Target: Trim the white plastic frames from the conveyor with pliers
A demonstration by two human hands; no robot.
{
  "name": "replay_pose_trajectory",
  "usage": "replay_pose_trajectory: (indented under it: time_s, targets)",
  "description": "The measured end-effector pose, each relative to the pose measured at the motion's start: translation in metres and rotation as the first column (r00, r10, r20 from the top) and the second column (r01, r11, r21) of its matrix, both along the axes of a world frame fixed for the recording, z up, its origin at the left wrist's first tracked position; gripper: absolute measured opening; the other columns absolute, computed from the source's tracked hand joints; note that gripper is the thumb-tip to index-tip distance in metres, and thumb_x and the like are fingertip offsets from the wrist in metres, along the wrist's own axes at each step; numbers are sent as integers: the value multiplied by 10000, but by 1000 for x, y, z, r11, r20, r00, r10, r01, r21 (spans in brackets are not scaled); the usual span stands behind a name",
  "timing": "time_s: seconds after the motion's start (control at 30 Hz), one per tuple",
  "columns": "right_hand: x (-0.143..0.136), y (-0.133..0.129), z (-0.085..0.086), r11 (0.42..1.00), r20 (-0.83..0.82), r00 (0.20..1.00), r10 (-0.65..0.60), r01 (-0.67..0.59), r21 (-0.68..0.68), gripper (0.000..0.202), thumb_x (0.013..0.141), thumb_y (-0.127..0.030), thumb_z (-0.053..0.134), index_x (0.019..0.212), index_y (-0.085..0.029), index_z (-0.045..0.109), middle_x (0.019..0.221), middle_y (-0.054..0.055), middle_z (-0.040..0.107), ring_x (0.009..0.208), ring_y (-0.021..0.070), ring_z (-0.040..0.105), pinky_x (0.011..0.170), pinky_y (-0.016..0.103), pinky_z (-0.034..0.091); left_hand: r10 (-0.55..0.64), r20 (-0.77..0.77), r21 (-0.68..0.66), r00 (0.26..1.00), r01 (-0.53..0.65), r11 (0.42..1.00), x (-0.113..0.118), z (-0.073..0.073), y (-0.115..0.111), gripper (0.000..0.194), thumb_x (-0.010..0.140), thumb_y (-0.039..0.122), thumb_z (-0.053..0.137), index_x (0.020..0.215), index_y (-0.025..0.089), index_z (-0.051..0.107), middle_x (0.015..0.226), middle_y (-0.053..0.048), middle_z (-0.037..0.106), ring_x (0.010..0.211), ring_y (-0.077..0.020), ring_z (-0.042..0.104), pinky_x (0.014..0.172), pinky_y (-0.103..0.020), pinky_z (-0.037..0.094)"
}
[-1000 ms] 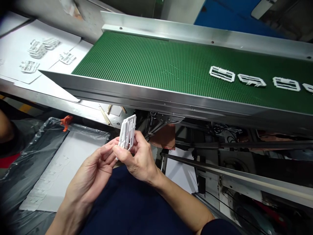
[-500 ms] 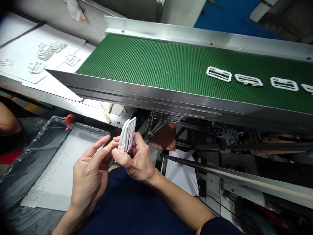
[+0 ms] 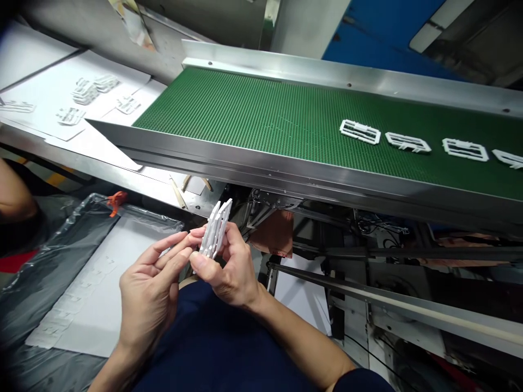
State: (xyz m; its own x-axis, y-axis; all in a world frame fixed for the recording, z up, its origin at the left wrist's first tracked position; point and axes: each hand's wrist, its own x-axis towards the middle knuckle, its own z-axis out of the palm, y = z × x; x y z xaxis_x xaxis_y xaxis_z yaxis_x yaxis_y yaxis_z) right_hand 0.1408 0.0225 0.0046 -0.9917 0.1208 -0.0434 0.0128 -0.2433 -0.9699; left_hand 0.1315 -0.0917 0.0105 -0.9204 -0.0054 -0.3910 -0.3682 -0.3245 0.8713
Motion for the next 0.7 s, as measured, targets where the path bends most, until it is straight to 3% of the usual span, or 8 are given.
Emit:
replay_pose_trajectory:
  time_s: [0.17,0.37,0.7]
  targets:
    - [-1,-1,3,1000,-18,1000,10,-10,13,355,741,-331,656,1058,-236,527,1033,41,632,891,190,630,835,353,508,31,43,167,999,-38,985,-5,0,2,294,732,181,721,1007,131,631,958,-79,714,916,-182,653,830,-218,505]
    - [-1,-1,8,1000,1,1000,12,-12,18,334,767,-298,642,1072,-228,525,1029,44,629,925,195,627,837,347,502,-31,151,295,988,-15,955,-9,0,-1,268,747,159,686,999,83,634,1046,-133,679,919,-188,646,811,-224,509]
    - [0,-2,8,999,7,1000,1,-1,41,316,774,-296,643,1064,-234,535,1017,40,631,891,184,626,810,336,501,-68,199,356,978,-7,934,-11,2,-4,239,768,106,641,1004,68,638,1089,-152,661,956,-191,638,838,-215,510]
